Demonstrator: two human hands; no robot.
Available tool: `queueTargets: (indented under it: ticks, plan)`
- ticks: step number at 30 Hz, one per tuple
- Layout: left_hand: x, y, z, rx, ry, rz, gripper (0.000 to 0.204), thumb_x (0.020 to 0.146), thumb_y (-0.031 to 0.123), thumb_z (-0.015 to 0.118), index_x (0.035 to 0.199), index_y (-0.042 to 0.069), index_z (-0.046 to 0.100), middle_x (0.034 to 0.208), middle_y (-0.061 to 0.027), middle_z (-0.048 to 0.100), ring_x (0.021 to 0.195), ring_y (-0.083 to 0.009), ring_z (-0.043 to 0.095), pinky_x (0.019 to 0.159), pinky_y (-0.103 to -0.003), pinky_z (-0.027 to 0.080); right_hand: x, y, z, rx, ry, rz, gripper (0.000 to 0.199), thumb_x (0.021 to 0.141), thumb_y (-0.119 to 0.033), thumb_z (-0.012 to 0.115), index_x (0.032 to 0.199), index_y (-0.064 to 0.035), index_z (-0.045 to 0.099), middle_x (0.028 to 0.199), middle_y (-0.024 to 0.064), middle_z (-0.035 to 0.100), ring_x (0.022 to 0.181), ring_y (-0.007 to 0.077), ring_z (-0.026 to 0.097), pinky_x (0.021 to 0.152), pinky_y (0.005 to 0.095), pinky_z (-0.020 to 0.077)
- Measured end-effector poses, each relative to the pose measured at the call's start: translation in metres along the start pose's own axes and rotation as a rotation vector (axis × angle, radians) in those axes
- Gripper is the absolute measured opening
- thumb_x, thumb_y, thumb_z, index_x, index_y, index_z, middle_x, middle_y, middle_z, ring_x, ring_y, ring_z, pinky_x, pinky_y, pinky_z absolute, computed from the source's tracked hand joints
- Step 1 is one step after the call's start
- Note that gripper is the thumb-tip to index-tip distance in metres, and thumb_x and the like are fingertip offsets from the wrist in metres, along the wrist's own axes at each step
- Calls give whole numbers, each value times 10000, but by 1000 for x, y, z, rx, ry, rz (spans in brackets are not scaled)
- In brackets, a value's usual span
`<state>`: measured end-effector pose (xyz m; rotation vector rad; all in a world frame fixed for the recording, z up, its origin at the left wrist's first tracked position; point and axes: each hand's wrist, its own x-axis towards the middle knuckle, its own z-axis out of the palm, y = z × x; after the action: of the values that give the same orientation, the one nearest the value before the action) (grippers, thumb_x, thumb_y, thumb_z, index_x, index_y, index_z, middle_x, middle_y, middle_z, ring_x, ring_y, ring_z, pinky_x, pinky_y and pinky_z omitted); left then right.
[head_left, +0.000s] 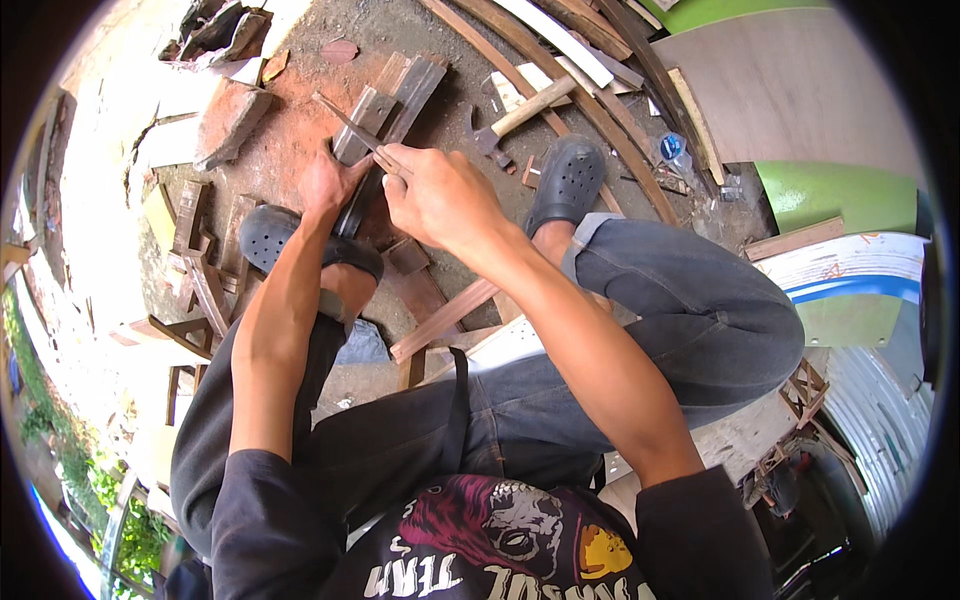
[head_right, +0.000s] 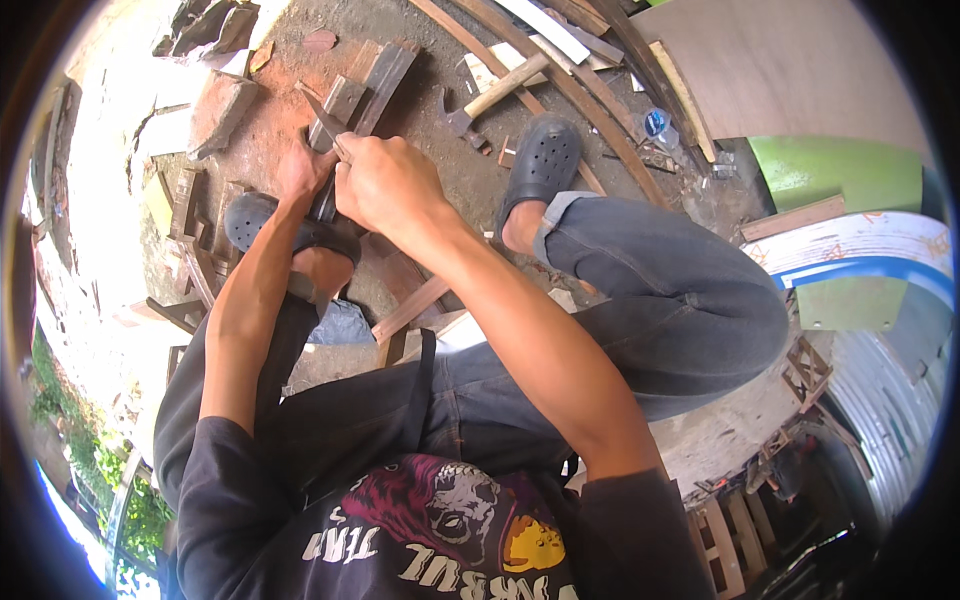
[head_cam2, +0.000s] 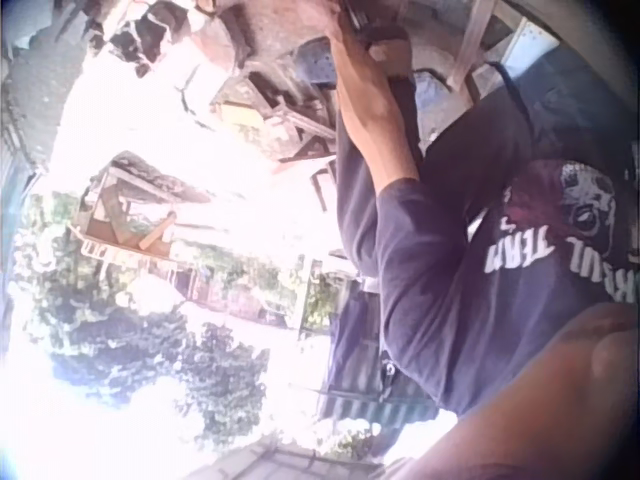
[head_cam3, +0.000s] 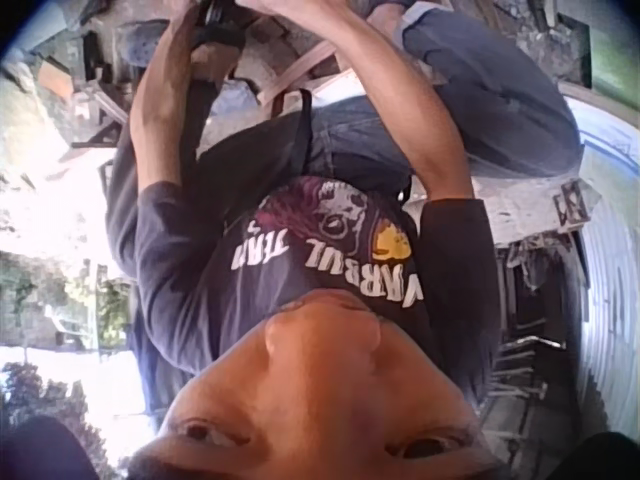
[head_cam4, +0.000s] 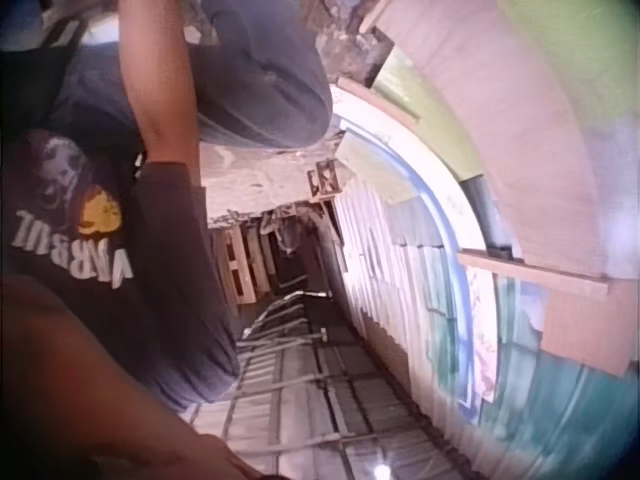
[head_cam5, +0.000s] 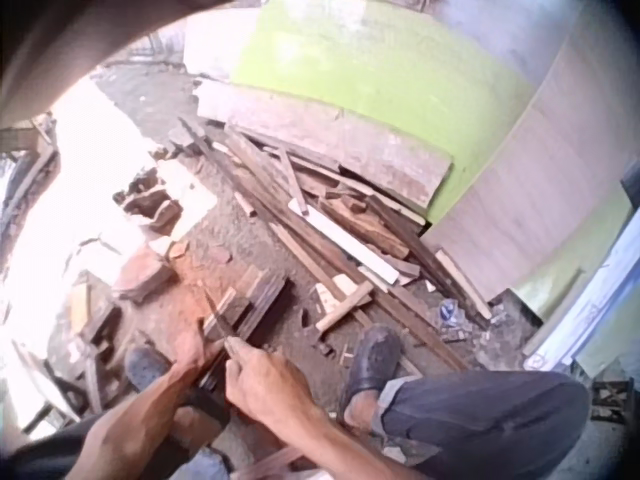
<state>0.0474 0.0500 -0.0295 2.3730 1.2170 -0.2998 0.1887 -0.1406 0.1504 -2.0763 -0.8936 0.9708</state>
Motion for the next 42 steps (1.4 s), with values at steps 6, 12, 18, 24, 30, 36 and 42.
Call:
queueTargets:
  ticks: [6, 12, 18, 24, 30, 36, 42]
  plan:
    - [-7, 2, -10, 31, 5, -15, 988, 739, 745, 727, 1308, -43, 550, 1114, -317, 691, 1022, -440, 695, 887, -496, 546, -76, -16, -44, 37, 28, 29, 393, 918, -216, 628, 1284, -78, 660, 891, 285, 691, 834, 433, 699, 735, 482, 568]
    - [3, -2, -4, 27, -34, -19, 954, 749, 697, 743, 1307, -52, 548, 1139, -306, 689, 1043, -448, 684, 893, -503, 542, 4, -13, 8, -66, 0, 18, 269, 913, -210, 592, 1089, -42, 707, 850, 285, 688, 800, 479, 680, 724, 535, 560]
    - [-4, 2, -16, 36, -17, -4, 966, 741, 706, 745, 1302, -50, 532, 1098, -323, 689, 1027, -446, 689, 862, -504, 553, -89, 10, -35, 74, 100, -39, 230, 906, -209, 600, 1046, -59, 704, 849, 240, 714, 816, 446, 703, 742, 522, 573]
    - [3, 6, -6, 19, -22, 34, 980, 738, 727, 738, 1303, -47, 533, 1108, -306, 692, 1034, -445, 687, 868, -501, 553, 20, 0, 15, -42, 55, -34, 248, 926, -215, 600, 1098, -69, 703, 859, 268, 691, 839, 477, 675, 730, 531, 556]
    - [2, -6, -1, 3, 20, 26, 1068, 689, 801, 725, 1315, -45, 539, 1159, -292, 681, 1081, -423, 677, 906, -487, 547, -138, -20, -73, 62, 119, -15, 331, 930, -162, 635, 1216, -1, 685, 1021, 250, 727, 947, 397, 723, 820, 424, 576]
    - [-5, 15, -21, -7, -67, -64, 1068, 742, 847, 622, 1281, -75, 577, 1169, -304, 676, 1098, -430, 668, 909, -495, 544, -219, -18, -123, 57, 334, 135, 349, 933, -115, 650, 1231, 68, 659, 1070, 247, 737, 1012, 291, 741, 862, 351, 552]
    - [13, 17, -31, -259, 183, -25, 752, 1036, 594, 339, 1226, -69, 640, 1164, -362, 650, 1116, -467, 645, 971, -541, 488, -243, -19, -115, 92, 431, 160, 373, 933, -107, 650, 1254, 83, 645, 1064, 243, 739, 980, 237, 726, 856, 335, 545]
